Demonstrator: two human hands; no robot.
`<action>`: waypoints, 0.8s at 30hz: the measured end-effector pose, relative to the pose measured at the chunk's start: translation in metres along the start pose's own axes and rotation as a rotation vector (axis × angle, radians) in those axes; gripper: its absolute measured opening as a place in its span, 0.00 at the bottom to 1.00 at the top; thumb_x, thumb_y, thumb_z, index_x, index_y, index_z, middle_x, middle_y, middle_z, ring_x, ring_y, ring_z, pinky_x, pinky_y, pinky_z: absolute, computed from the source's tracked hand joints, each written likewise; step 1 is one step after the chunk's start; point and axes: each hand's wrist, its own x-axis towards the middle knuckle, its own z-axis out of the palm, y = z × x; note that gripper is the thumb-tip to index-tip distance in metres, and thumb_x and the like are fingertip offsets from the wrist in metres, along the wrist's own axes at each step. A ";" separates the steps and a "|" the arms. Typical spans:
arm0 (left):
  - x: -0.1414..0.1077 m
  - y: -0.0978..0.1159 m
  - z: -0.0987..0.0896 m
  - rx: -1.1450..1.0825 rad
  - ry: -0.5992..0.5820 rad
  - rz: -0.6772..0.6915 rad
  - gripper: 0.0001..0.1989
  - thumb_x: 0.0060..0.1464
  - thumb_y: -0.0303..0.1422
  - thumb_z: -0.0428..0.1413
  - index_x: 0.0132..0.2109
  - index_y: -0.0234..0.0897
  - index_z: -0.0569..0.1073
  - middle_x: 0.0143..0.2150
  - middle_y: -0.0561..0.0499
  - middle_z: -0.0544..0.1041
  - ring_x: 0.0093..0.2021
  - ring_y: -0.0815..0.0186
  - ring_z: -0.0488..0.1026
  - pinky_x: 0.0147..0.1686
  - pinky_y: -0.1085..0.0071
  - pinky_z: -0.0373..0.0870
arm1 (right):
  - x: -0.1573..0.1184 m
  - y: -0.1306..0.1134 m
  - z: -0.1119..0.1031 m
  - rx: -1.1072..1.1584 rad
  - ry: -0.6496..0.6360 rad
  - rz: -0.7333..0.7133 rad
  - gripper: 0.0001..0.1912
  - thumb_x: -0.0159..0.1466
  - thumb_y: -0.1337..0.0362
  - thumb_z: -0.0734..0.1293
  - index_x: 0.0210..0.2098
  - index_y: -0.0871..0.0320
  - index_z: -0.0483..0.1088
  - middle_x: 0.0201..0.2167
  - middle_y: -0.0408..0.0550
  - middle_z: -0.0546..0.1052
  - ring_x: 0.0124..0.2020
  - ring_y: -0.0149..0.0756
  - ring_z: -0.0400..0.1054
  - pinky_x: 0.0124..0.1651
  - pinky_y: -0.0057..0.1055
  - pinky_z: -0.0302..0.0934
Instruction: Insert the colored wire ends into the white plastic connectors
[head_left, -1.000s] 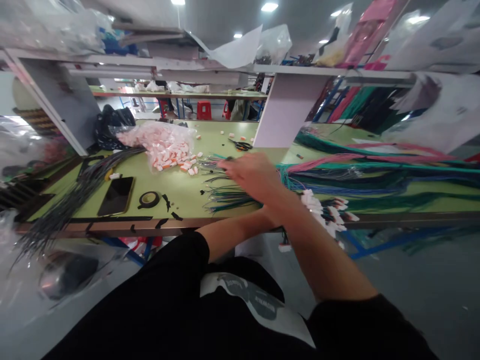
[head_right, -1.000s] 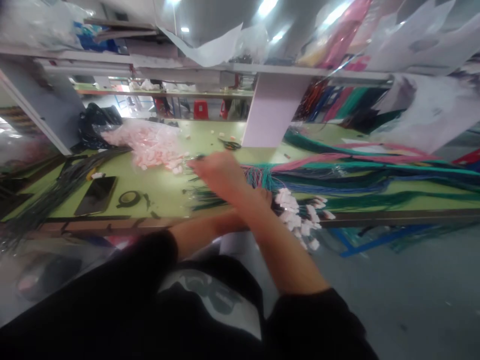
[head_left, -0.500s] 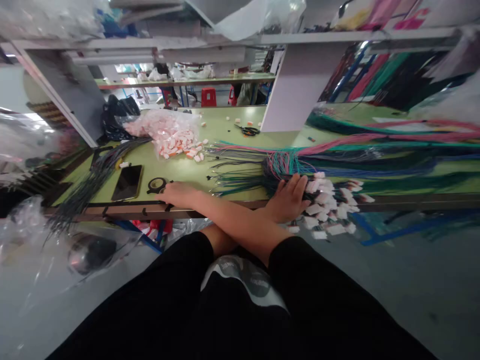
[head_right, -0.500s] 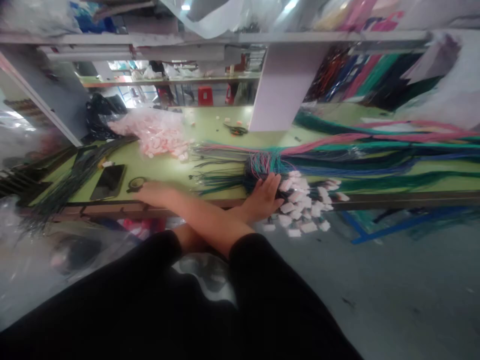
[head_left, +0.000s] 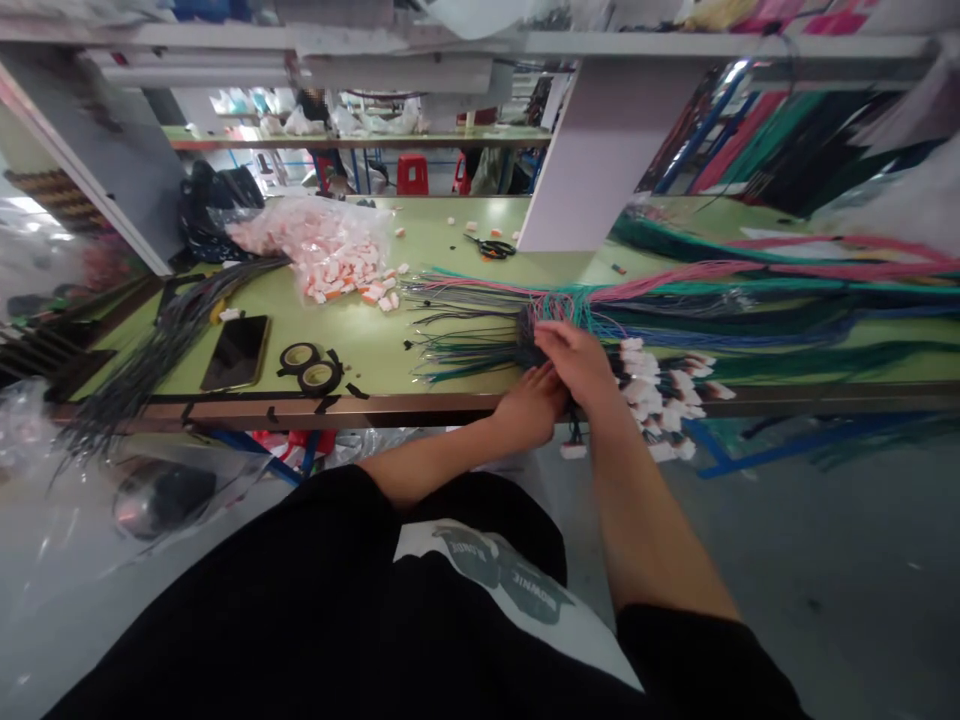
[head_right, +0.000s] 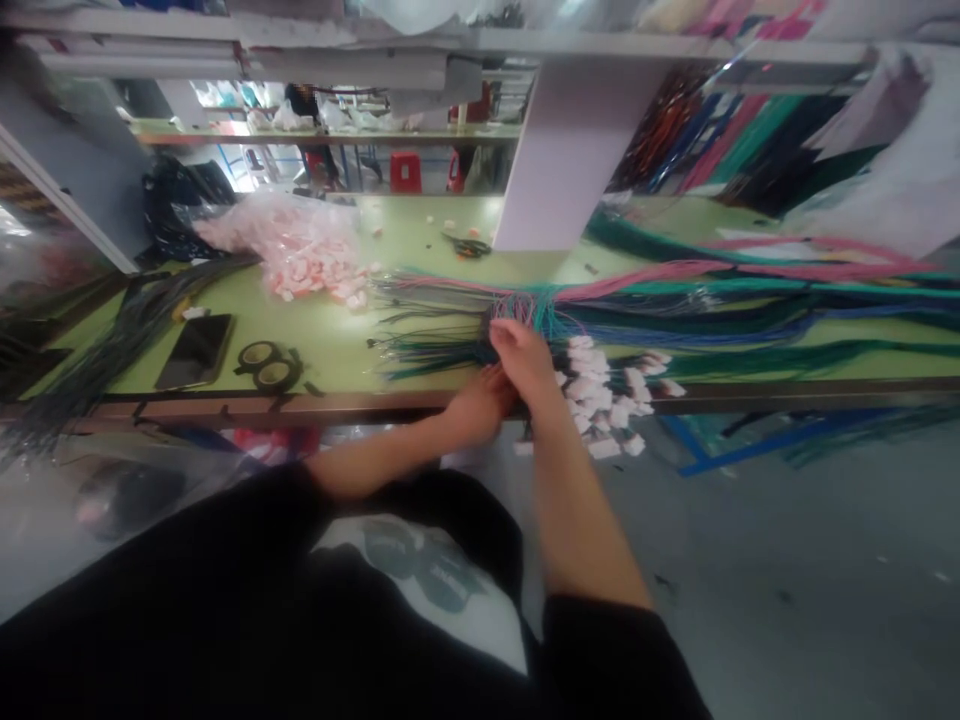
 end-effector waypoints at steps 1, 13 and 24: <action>-0.008 -0.004 -0.005 0.060 0.000 -0.064 0.24 0.54 0.25 0.43 0.59 0.25 0.58 0.63 0.34 0.56 0.65 0.56 0.50 0.62 0.56 0.48 | -0.005 0.011 -0.002 -0.028 0.012 -0.007 0.14 0.60 0.61 0.59 0.41 0.58 0.71 0.40 0.52 0.77 0.41 0.41 0.70 0.45 0.42 0.63; -0.040 -0.071 -0.048 0.258 -0.341 -0.518 0.33 0.59 0.44 0.38 0.63 0.23 0.52 0.66 0.37 0.50 0.66 0.56 0.46 0.62 0.60 0.45 | -0.029 0.019 -0.008 -0.798 -0.256 -0.401 0.23 0.64 0.64 0.56 0.58 0.57 0.59 0.59 0.50 0.64 0.60 0.44 0.55 0.60 0.51 0.45; -0.051 -0.056 -0.042 0.367 -0.147 -0.411 0.25 0.58 0.40 0.41 0.57 0.30 0.65 0.63 0.42 0.58 0.66 0.53 0.47 0.63 0.52 0.40 | -0.015 0.007 0.001 -0.637 -0.227 -0.305 0.15 0.61 0.67 0.58 0.45 0.59 0.71 0.47 0.52 0.74 0.49 0.41 0.63 0.49 0.38 0.53</action>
